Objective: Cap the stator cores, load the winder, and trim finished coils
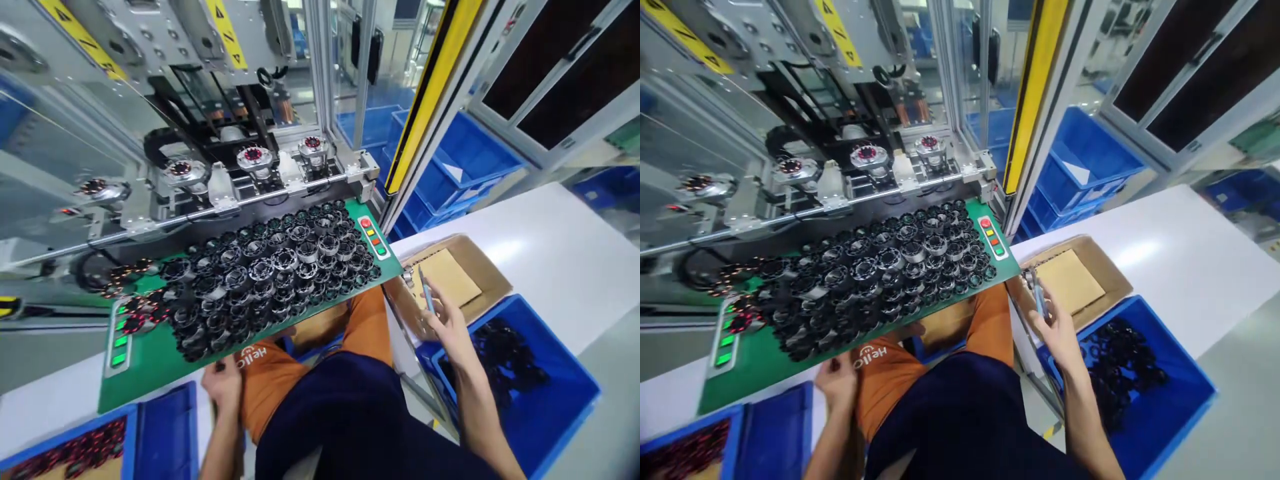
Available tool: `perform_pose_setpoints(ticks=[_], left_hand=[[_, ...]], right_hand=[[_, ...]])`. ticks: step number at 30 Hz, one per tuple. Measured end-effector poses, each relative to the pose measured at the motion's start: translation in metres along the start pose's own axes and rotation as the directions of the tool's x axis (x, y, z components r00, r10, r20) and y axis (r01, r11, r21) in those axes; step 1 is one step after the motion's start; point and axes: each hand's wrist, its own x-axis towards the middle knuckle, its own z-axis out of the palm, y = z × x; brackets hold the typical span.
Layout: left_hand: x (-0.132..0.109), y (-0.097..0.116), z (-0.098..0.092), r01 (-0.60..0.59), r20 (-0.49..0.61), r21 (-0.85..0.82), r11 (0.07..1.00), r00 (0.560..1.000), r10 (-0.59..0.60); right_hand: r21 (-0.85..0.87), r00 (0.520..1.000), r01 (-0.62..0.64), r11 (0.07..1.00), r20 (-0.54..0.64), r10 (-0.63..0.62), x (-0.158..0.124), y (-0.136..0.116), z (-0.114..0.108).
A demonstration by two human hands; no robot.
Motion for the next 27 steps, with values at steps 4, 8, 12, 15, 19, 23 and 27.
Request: perform_pose_setpoints(ticks=[4,8,12,15,19,23,27], left_hand=[[-0.015,-0.025,-0.012,0.049,0.169,-0.048,0.998,0.985,-0.04],[-0.026,-0.035,-0.031,-0.032,0.364,-0.151,0.988,0.927,0.086],[-0.024,-0.038,-0.063,-0.126,0.501,-0.219,0.968,0.836,0.222],[-0.021,-0.041,-0.08,-0.163,0.547,-0.215,0.963,0.797,0.256],[-0.021,-0.039,-0.091,-0.186,0.616,-0.188,0.965,0.743,0.263],[-0.01,-0.032,-0.126,-0.208,0.72,-0.214,0.954,0.626,0.298],[0.044,0.01,-0.21,-0.357,0.671,-0.255,0.899,0.604,0.43]], right_hand=[[0.054,0.966,0.173,0.983,0.184,-0.18,0.023,-0.045,0.03],[-0.023,0.849,0.479,0.878,0.268,-0.456,0.057,-0.122,0.08],[-0.233,0.785,0.616,0.753,0.26,-0.562,0.085,-0.178,0.116],[-0.348,0.782,0.624,0.7,0.28,-0.557,0.097,-0.189,0.136],[-0.434,0.769,0.639,0.635,0.363,-0.526,0.098,-0.179,0.159],[-0.433,0.737,0.675,0.597,0.429,-0.522,0.097,-0.181,0.152],[-0.406,0.653,0.757,0.512,0.491,-0.576,0.129,-0.236,0.128]])
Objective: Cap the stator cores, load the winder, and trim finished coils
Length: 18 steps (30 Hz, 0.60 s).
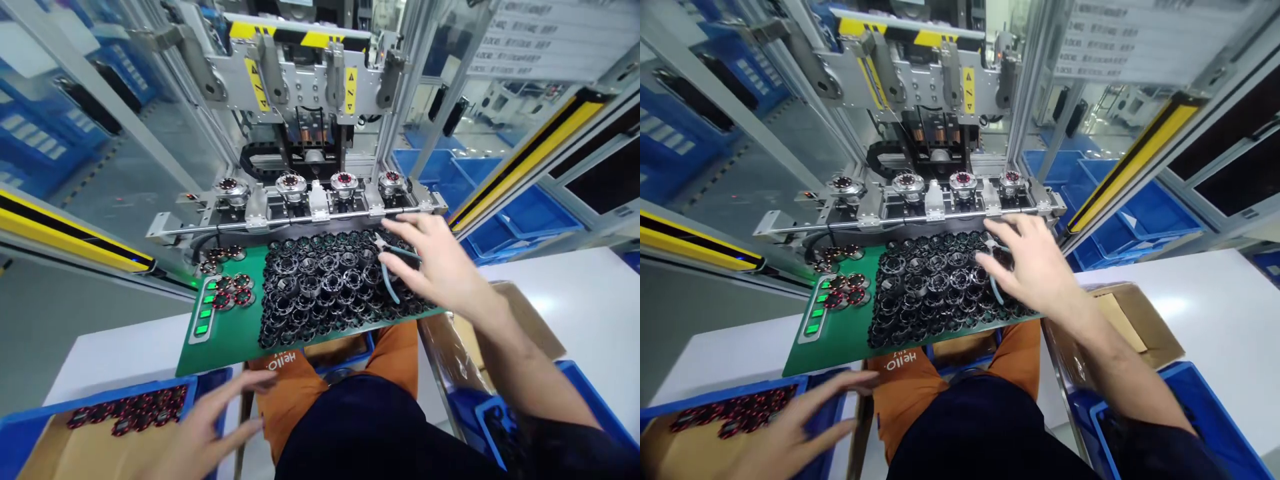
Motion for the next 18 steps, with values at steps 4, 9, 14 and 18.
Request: perform_pose_setpoints(ticks=[4,9,14,18], left_hand=[[0.066,0.087,-0.128,-0.155,-0.353,0.331,0.931,0.894,0.275],[0.236,0.156,-0.212,0.057,-0.359,0.719,0.693,0.883,0.301],[0.329,0.128,-0.225,0.095,-0.286,0.769,0.632,0.936,0.207],[0.341,0.117,-0.229,0.064,-0.251,0.799,0.597,0.939,0.234]], right_hand=[[-0.043,0.984,0.135,0.99,0.123,-0.129,0.116,-0.017,-0.021],[-0.084,0.91,0.067,0.994,0.414,-0.026,0.256,-0.061,0.061],[-0.183,0.814,-0.022,0.983,0.568,0.124,0.305,-0.075,0.131],[-0.214,0.635,-0.084,0.973,0.741,0.218,0.325,-0.072,0.147]])
